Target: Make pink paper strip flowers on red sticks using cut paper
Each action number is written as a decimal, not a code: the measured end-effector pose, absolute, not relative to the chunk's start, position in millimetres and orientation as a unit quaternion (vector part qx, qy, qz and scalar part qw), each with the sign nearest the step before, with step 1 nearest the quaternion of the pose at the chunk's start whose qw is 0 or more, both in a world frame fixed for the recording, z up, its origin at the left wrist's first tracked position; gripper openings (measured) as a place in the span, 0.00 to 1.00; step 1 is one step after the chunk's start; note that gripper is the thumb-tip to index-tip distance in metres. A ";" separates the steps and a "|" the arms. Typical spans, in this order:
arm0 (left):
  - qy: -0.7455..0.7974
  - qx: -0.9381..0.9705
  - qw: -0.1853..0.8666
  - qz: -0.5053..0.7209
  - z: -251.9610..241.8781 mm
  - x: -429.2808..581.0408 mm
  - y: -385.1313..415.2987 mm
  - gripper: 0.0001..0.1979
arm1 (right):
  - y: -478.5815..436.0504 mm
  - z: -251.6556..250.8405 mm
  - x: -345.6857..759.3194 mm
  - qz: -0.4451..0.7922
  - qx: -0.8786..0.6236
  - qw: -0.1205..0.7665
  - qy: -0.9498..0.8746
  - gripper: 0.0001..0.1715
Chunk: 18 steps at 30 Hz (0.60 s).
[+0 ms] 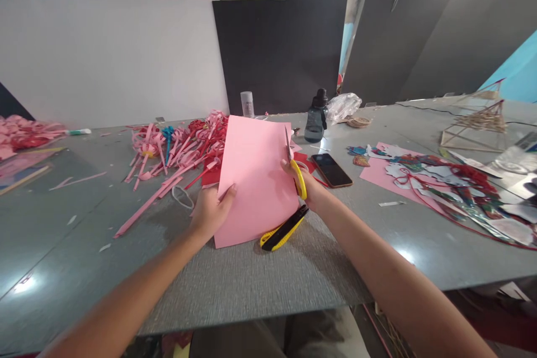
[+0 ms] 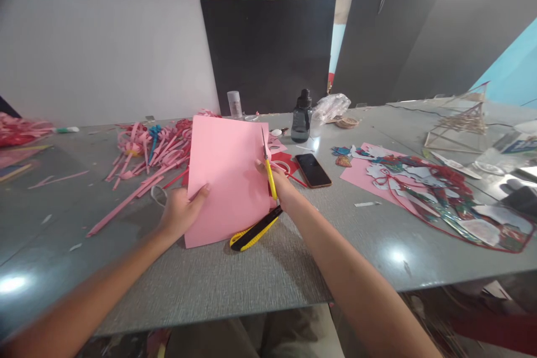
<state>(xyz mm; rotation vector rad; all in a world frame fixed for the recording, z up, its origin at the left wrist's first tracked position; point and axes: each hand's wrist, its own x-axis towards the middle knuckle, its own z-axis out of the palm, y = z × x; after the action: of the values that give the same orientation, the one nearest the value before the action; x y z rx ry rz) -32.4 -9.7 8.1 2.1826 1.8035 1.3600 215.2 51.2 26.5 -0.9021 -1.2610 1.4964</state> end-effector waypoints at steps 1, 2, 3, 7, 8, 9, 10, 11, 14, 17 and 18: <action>0.577 0.692 -0.001 0.434 8.1 -32.5 -9.4 0.24 | 51.4 26.3 215.1 0.615 -0.368 0.474 -0.512 0.32; 0.578 0.689 -0.002 0.436 8.1 -32.7 -9.1 0.24 | 51.7 26.0 215.0 0.619 -0.367 0.472 -0.509 0.31; 0.579 0.687 -0.003 0.438 8.2 -32.8 -8.8 0.24 | 52.0 25.4 215.1 0.624 -0.366 0.469 -0.506 0.31; 0.578 0.686 0.003 0.441 9.7 -33.1 -8.4 0.22 | 52.4 23.3 216.1 0.628 -0.376 0.457 -0.506 0.32; 0.577 0.687 0.005 0.442 10.1 -33.2 -8.6 0.22 | 52.0 23.5 216.3 0.626 -0.379 0.455 -0.507 0.32; 0.576 0.688 0.007 0.442 10.4 -33.2 -8.7 0.22 | 51.4 24.1 216.3 0.624 -0.381 0.454 -0.509 0.32; 0.574 0.689 0.008 0.442 10.6 -33.2 -8.9 0.22 | 50.6 25.1 216.3 0.623 -0.383 0.453 -0.510 0.32; 0.572 0.690 0.009 0.443 10.6 -33.2 -9.0 0.22 | 49.5 26.5 216.2 0.622 -0.385 0.452 -0.511 0.32; 0.567 0.692 0.012 0.447 10.2 -32.9 -9.6 0.20 | 46.1 31.1 215.3 0.624 -0.386 0.445 -0.514 0.34; 0.562 0.693 0.020 0.451 9.8 -32.4 -10.3 0.19 | 45.1 32.5 214.9 0.626 -0.381 0.442 -0.517 0.34; 0.560 0.693 0.024 0.452 9.8 -32.3 -10.6 0.18 | 45.7 31.8 214.9 0.624 -0.381 0.445 -0.517 0.34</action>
<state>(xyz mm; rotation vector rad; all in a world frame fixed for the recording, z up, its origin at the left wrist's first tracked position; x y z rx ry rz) -32.3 -10.6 9.8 2.1457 1.7337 1.3999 214.9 45.7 31.8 -0.9446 -1.2800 1.5468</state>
